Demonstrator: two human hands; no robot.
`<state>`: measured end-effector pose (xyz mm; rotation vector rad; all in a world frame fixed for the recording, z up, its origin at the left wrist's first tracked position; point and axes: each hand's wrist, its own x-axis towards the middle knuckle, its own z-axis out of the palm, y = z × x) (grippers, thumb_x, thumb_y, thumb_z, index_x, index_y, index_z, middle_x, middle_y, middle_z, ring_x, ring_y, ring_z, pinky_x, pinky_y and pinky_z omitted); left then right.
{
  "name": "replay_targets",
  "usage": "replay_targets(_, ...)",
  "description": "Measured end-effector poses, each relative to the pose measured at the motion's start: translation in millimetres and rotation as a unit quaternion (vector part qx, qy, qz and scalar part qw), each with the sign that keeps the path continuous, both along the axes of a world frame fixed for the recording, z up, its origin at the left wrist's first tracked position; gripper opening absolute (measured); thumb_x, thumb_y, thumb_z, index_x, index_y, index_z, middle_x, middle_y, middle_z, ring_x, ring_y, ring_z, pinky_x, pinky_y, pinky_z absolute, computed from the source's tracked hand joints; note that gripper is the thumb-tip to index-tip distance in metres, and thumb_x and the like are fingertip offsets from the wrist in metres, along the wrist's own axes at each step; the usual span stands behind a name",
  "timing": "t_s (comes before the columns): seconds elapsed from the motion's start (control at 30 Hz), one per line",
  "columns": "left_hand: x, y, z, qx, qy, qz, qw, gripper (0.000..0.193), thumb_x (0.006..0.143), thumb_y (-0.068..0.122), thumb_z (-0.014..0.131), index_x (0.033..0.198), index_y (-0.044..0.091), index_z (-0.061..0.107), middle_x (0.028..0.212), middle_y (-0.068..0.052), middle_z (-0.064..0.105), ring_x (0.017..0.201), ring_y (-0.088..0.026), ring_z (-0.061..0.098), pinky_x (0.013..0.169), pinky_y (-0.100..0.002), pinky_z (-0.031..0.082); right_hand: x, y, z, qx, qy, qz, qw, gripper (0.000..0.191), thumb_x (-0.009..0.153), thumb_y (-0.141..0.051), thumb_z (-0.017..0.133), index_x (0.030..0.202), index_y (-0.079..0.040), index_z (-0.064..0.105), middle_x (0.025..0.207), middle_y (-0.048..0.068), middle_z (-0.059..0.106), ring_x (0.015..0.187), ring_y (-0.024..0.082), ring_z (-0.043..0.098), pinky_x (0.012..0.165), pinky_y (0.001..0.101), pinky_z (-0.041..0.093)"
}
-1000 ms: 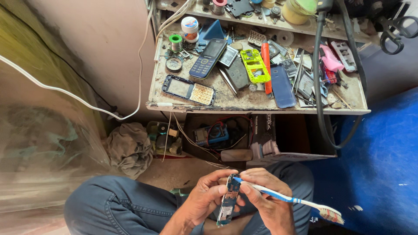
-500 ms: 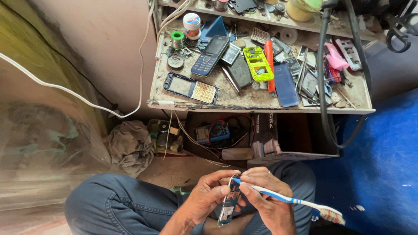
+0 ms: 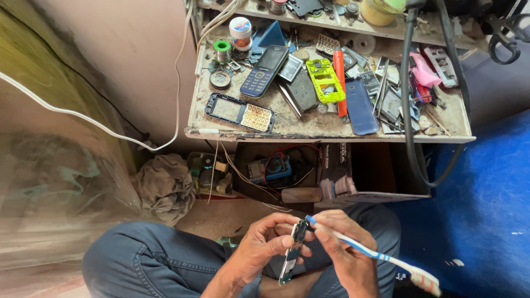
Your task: The person disassembles a yellow mobile phone by unscrewing the back cover, removing the battery, and prying open the casing to separate the front and back halves. They then clean the internal circuit board with a toothbrush and place the components on the workbench.
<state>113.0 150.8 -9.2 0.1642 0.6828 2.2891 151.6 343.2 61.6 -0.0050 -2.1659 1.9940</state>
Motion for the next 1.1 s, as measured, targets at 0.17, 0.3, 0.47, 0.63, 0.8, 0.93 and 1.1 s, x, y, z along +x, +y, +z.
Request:
replay_targets(0.17,0.6,-0.3,-2.6,0.023,-0.003,-0.005,1.0,0.042,0.095,0.019,0.073,0.131,0.005,0.058,0.12,-0.025,0.072,0.099,-0.031,0.075,0.086,-0.043,0.063,-5.6,5.2,-6.2,0.126,0.035,0.002,0.991,0.024,0.098,-0.009,0.068,0.119,0.001,0.072,0.11,0.015,0.078,0.104,0.019,0.073,0.089,0.028,0.057)
replay_targets(0.3,1.5,-0.6,-8.0,0.055,-0.012,-0.002,0.998,0.041,0.096,0.018,0.072,0.132,0.007,0.056,0.121,-0.026,0.071,0.101,-0.033,0.074,0.087,-0.045,0.063,-4.4,7.3,-10.4,0.04,-0.078,-0.053,0.995,0.036,0.094,-0.012,0.065,0.128,-0.001,0.067,0.109,0.014,0.079,0.103,0.018,0.074,0.092,0.028,0.058)
replay_targets(0.47,2.7,-1.7,-14.6,0.077,-0.015,-0.013,0.997,0.041,0.097,0.018,0.071,0.133,0.009,0.054,0.122,-0.025,0.071,0.101,-0.034,0.074,0.086,-0.046,0.063,-0.9,12.1,-9.9,-0.008,-0.145,-0.023,0.989,0.038,0.09,-0.011,0.07,0.127,0.001,0.07,0.106,0.013,0.076,0.097,0.016,0.072,0.084,0.0279,0.057)
replay_targets(0.63,3.7,-0.1,-18.2,0.083,0.001,-0.009,0.997,0.041,0.098,0.017,0.072,0.133,0.006,0.055,0.118,-0.02,0.071,0.1,-0.034,0.075,0.084,-0.046,0.064,-6.4,14.0,-12.9,-0.003,-0.166,0.071,0.984,0.03,0.09,-0.007,0.073,0.117,0.006,0.074,0.099,0.009,0.068,0.09,0.013,0.068,0.077,0.0259,0.054)
replay_targets(0.8,3.6,-0.3,-14.8,0.064,0.011,-0.014,0.998,0.043,0.098,0.02,0.073,0.134,0.003,0.057,0.115,-0.018,0.071,0.098,-0.033,0.075,0.083,-0.044,0.064,-9.6,14.1,-16.0,-0.058,-0.203,0.073,0.975,0.021,0.091,-0.006,0.069,0.106,0.008,0.073,0.096,0.006,0.066,0.085,0.012,0.067,0.075,0.0256,0.055)
replay_targets(0.93,2.2,-0.9,-10.3,0.066,0.003,-0.023,0.998,0.046,0.097,0.021,0.073,0.135,0.003,0.056,0.119,-0.019,0.072,0.098,-0.032,0.075,0.082,-0.042,0.063,-7.9,12.0,-15.5,-0.101,-0.187,0.09,0.973,0.019,0.094,-0.007,0.068,0.107,0.008,0.072,0.091,0.007,0.064,0.08,0.012,0.063,0.071,0.0254,0.052)
replay_targets(1.1,3.5,-1.9,-9.3,0.075,-0.029,-0.033,0.996,0.047,0.097,0.018,0.072,0.138,0.005,0.055,0.117,-0.018,0.07,0.098,-0.033,0.075,0.081,-0.043,0.064,-8.4,10.7,-12.0,-0.119,-0.183,0.111,0.97,0.02,0.094,-0.011,0.068,0.104,0.005,0.073,0.089,0.005,0.064,0.081,0.01,0.06,0.072,0.0242,0.052)
